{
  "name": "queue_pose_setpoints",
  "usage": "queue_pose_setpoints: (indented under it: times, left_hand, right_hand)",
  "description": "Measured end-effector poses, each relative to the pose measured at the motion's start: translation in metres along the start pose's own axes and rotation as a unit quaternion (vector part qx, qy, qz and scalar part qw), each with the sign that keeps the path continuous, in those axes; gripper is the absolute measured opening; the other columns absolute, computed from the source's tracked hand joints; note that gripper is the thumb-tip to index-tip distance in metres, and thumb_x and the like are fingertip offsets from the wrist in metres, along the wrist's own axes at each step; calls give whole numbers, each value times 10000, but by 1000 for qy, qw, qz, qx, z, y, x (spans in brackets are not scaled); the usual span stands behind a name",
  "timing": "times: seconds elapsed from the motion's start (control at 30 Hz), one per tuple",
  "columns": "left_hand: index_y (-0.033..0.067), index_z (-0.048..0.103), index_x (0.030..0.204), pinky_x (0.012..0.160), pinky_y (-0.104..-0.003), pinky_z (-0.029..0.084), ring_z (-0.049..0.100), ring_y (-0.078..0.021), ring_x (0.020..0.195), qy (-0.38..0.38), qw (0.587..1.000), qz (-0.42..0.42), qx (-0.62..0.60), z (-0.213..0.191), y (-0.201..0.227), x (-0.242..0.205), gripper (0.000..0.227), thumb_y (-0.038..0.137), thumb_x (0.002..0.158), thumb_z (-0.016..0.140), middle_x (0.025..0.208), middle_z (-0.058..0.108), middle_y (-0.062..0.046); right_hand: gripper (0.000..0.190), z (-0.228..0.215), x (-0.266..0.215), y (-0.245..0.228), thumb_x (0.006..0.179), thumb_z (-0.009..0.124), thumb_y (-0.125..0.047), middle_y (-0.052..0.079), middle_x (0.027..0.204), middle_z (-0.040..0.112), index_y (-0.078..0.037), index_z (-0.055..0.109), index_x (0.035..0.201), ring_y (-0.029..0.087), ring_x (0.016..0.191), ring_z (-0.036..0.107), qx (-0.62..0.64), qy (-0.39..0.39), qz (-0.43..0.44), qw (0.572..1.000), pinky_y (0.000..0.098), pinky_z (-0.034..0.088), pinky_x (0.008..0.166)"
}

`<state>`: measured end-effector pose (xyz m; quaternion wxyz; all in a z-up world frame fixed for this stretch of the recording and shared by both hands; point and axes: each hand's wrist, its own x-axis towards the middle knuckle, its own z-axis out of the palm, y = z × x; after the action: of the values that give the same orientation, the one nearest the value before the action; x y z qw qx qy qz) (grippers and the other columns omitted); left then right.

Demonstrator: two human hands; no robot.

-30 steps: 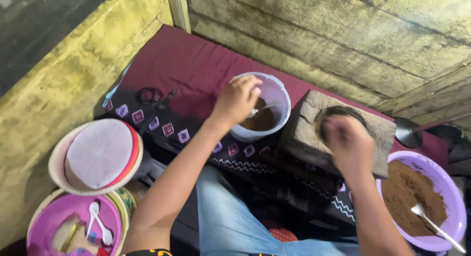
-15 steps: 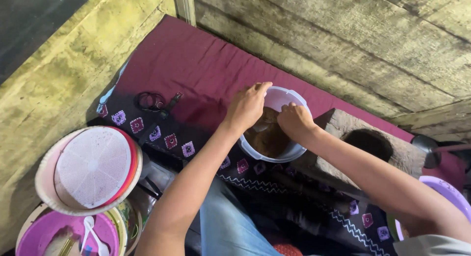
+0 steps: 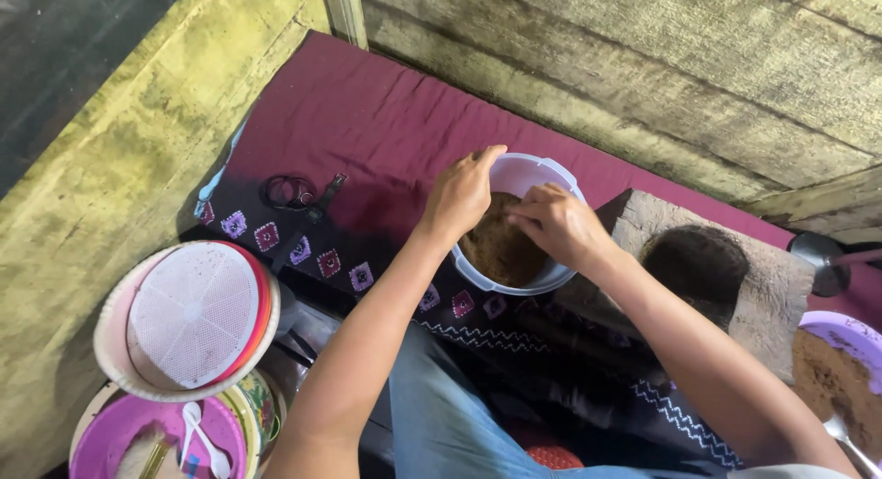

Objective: Grinding a brown powdery substance in a stone mortar using a pestle and transferring it between containers with a spoon.

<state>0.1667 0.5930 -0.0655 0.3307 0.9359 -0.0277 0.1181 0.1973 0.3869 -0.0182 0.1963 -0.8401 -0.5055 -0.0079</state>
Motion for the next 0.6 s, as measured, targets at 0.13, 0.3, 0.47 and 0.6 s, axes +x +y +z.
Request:
queue_pose_setpoints:
  times: [0.13, 0.3, 0.47, 0.6]
  left_hand:
    - [199, 506, 1394, 856, -559, 589, 706, -459, 1026, -12, 999, -9, -32, -6, 3, -3, 465, 7, 986, 392, 1097, 686, -227]
    - [185, 519, 1397, 865, -558, 586, 707, -460, 1035, -11, 999, -15, -44, -10, 8, -5, 472, -9, 985, 399, 1116, 689, -240]
    - [185, 527, 1397, 871, -566, 581, 707, -459, 1041, -11, 998, -23, -53, -7, 5, -2, 471, -20, 996, 389, 1110, 688, -250]
    - [183, 531, 1395, 863, -555, 583, 711, -440, 1030, -6, 998, -17, -54, -11, 6, -4, 456, 6, 1003, 378, 1090, 694, -245]
  right_hand:
    - [170, -4, -15, 17, 992, 661, -242, 53, 960, 734, -113, 761, 1038, 246, 919, 690, -92, 66, -12, 993, 378, 587, 735]
    - [135, 31, -6, 35, 964, 630, -239, 34, 762, 715, -152, 718, 912, 239, 760, 709, -162, 61, 6, 985, 357, 579, 632]
    - [177, 51, 4, 14, 852, 656, -263, 95, 633, 679, -131, 682, 737, 324, 676, 707, -101, -16, 4, 995, 455, 556, 574]
    - [168, 28, 3, -5, 849, 651, -255, 105, 678, 696, -135, 699, 742, 352, 703, 715, -66, -94, -27, 993, 478, 571, 619]
